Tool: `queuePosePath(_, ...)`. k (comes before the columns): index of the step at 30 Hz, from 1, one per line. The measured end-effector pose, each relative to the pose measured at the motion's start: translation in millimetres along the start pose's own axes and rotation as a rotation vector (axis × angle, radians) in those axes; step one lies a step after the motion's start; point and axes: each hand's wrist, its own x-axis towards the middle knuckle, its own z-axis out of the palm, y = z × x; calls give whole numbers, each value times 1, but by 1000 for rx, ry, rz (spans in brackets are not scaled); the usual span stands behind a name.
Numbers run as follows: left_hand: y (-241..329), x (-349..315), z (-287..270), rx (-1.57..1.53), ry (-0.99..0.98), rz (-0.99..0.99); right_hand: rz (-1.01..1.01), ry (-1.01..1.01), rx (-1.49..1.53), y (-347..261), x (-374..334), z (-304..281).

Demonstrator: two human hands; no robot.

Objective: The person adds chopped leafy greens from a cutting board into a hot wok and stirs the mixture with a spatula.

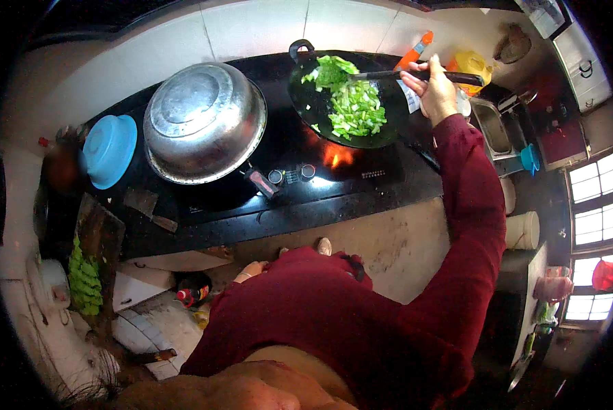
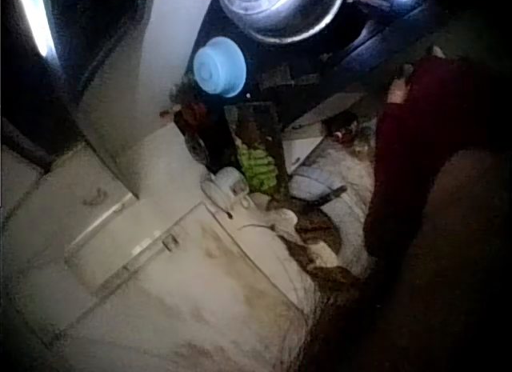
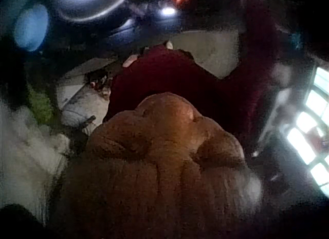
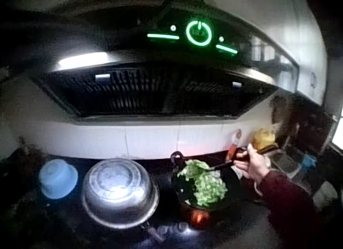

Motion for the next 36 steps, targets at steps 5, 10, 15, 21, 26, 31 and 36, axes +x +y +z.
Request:
queuePosePath(5,10,6,-1,-86,38,46,-78,-72,-44,33,13,-1)
queuePosePath(10,25,23,-1,23,80,86,52,-163,-305,49,-14,4)
queuePosePath(15,47,23,-11,47,55,45,122,-283,-526,-1,-22,2)
queuePosePath(21,58,27,-15,40,33,71,-30,-386,-687,-78,-35,20)
queuePosePath(26,62,24,-13,54,24,22,119,-409,-961,-88,-19,25)
queuePosePath(31,48,27,-1,13,80,86,98,-387,-750,-48,-7,16)
queuePosePath(36,48,29,2,18,45,37,83,-356,-607,-63,-11,3)
